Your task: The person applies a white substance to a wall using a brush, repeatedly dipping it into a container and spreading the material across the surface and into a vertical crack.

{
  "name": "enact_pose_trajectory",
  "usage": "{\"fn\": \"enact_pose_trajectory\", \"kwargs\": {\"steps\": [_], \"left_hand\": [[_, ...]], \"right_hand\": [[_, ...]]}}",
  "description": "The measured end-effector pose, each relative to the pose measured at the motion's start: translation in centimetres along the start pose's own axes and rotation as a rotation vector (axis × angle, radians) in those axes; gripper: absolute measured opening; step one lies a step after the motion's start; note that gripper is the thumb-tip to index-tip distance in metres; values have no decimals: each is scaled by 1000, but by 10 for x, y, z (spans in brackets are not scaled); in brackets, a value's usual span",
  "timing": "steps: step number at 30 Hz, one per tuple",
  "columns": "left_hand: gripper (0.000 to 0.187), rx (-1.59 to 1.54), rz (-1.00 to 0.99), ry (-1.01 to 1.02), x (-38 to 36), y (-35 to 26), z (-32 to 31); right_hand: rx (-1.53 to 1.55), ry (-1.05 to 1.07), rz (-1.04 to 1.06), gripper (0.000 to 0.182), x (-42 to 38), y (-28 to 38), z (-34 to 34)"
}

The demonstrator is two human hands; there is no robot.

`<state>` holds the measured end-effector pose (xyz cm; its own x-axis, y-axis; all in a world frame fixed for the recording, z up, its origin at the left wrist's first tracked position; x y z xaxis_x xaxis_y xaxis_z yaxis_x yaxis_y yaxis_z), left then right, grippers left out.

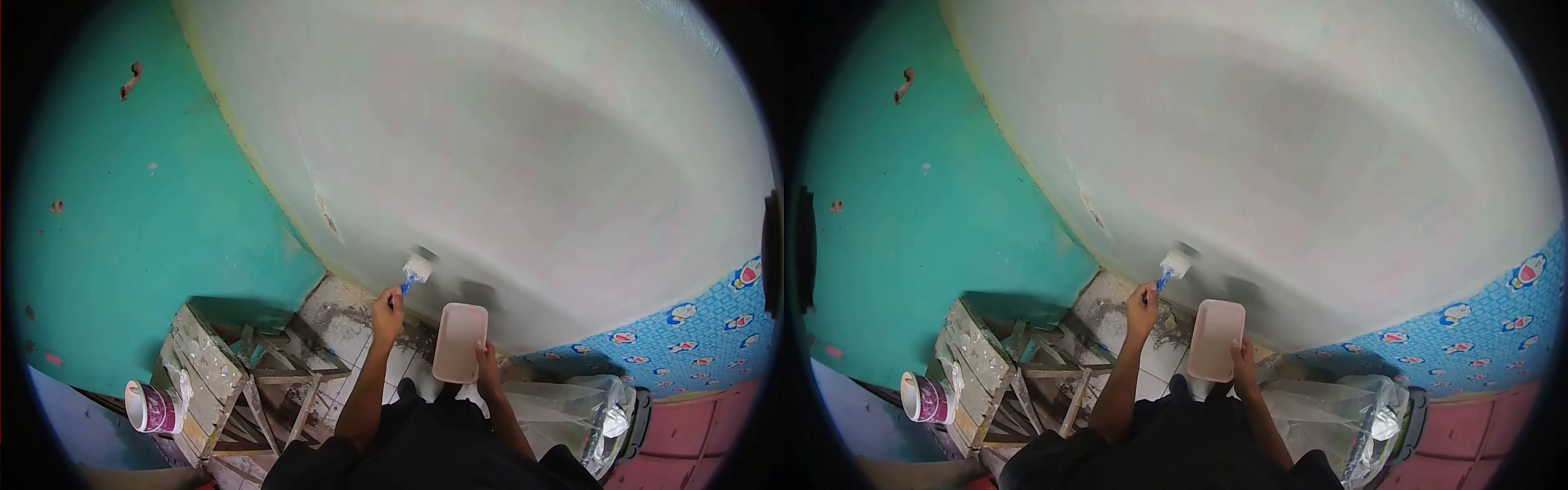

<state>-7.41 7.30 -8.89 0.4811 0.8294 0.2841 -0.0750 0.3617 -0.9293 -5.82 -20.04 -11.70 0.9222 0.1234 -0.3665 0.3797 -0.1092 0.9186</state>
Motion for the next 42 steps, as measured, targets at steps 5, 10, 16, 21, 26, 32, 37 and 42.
{"fn": "enact_pose_trajectory", "kwargs": {"steps": [5, 10, 16, 21, 26, 32, 37, 42], "left_hand": [[26, -138, 170, 242, -6, -64, 55], [26, -135, 209, 352, 5, -123, 80], [21, -113, 89, 324, 10, -129, 81], [25, 65, -151, 296, 10, -129, 81], [28, 231, -317, 332, 13, -117, 74], [26, 220, -366, 321, 11, -91, 56], [26, 171, -263, 264, 11, -100, 49], [27, 158, -260, 172, 18, -97, 40]], "right_hand": [[-38, 43, 35, 60, 5, -2, -16], [25, 78, 37, 55, 18, -23, -35], [182, 182, -65, 59, 8, -23, -65], [244, 185, -78, 61, -9, -26, -81], [80, 174, -20, 62, -24, -11, -90], [12, 190, -31, 49, -18, -11, -90], [12, 206, -22, 49, -6, 0, -91], [13, 232, 12, 48, 24, -4, -83]]}}
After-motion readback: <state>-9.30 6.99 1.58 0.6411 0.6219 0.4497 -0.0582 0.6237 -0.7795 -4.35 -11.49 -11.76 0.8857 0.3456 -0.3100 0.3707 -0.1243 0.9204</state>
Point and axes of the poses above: each hand's wrist, its own x-axis towards the middle knuckle, its own z-axis out of the back of the hand, y = z × x, the point moved 1 cm from there along x, towards the middle knuckle, and after that the axes turned 14 degrees about -y, right-handed, at the moved point
